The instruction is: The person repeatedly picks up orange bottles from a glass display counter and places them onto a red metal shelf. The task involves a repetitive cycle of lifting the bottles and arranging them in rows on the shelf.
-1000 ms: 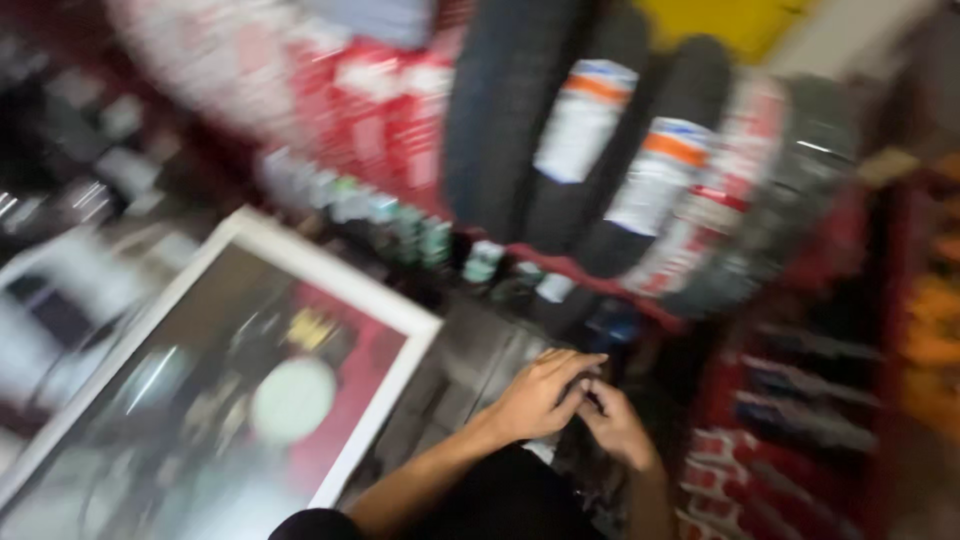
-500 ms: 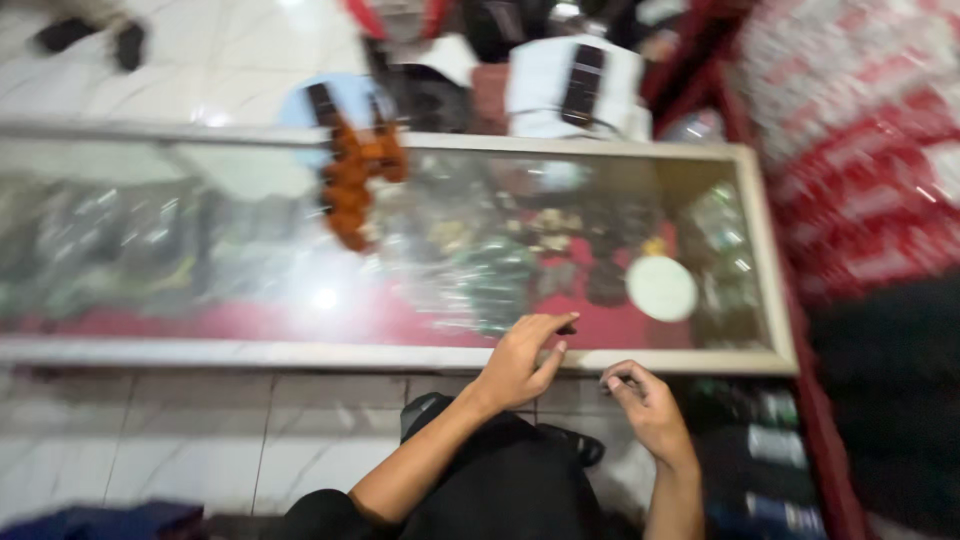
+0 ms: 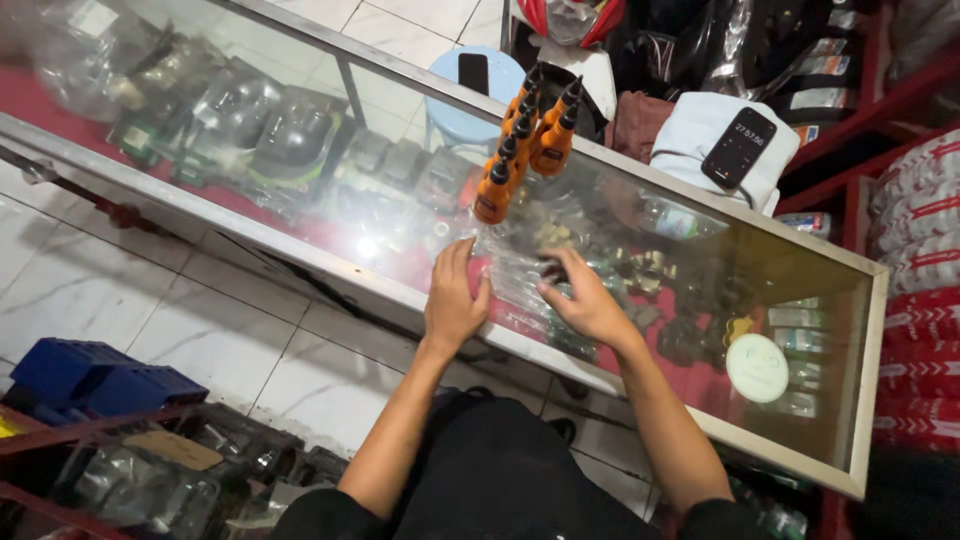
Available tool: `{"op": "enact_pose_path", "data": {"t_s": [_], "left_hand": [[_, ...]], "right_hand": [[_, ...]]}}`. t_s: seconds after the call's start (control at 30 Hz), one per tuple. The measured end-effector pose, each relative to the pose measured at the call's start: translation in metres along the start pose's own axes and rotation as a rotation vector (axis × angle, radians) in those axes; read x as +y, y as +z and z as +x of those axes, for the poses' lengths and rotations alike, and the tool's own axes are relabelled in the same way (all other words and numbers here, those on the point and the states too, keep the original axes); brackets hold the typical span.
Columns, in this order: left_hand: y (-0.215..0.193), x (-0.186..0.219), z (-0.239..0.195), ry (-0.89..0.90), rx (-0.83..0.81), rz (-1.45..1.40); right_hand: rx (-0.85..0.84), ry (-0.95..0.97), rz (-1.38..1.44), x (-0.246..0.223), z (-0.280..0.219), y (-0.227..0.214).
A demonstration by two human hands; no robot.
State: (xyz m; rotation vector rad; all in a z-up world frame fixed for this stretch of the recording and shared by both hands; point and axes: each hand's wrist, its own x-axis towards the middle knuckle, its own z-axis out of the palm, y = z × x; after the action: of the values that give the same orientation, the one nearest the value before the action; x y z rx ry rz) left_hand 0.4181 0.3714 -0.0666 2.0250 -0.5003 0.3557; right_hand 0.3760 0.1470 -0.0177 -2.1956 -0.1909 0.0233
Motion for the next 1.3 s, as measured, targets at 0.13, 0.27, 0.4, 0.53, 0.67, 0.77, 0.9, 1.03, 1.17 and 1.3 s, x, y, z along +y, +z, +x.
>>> {"op": "enact_pose_path", "data": {"t_s": [0.13, 0.27, 0.4, 0.53, 0.67, 0.77, 0.9, 1.03, 1.17, 1.3], "left_hand": [[0.003, 0.006, 0.004, -0.004, 0.036, 0.048], [0.002, 0.011, 0.006, -0.013, 0.037, 0.061], [0.000, 0.012, 0.007, -0.001, 0.049, 0.060], [0.000, 0.012, 0.006, 0.011, 0.051, 0.064], [0.000, 0.011, 0.006, -0.004, 0.033, 0.055], [0.000, 0.012, 0.007, 0.006, 0.056, 0.061], [-0.001, 0.014, 0.007, 0.051, 0.062, 0.055], [-0.007, 0.011, 0.006, 0.091, -0.071, 0.021], [-0.009, 0.008, 0.000, 0.111, -0.246, -0.110], [0.002, 0.014, -0.010, 0.160, -0.346, -0.280]], "right_hand": [[0.129, -0.055, 0.074, -0.016, 0.050, 0.016], [0.334, -0.140, 0.024, -0.029, 0.088, 0.022], [0.463, -0.272, -0.097, -0.037, 0.109, 0.022], [0.438, -0.148, -0.078, -0.043, 0.114, 0.028], [0.430, -0.163, -0.010, -0.048, 0.110, 0.036], [0.419, -0.188, 0.007, -0.050, 0.099, 0.038], [0.421, -0.180, 0.009, -0.051, 0.076, 0.037], [0.350, -0.172, 0.022, -0.047, 0.036, 0.037], [0.380, -0.088, 0.020, -0.030, -0.008, 0.034], [0.295, 0.037, 0.080, 0.001, -0.051, 0.033]]}}
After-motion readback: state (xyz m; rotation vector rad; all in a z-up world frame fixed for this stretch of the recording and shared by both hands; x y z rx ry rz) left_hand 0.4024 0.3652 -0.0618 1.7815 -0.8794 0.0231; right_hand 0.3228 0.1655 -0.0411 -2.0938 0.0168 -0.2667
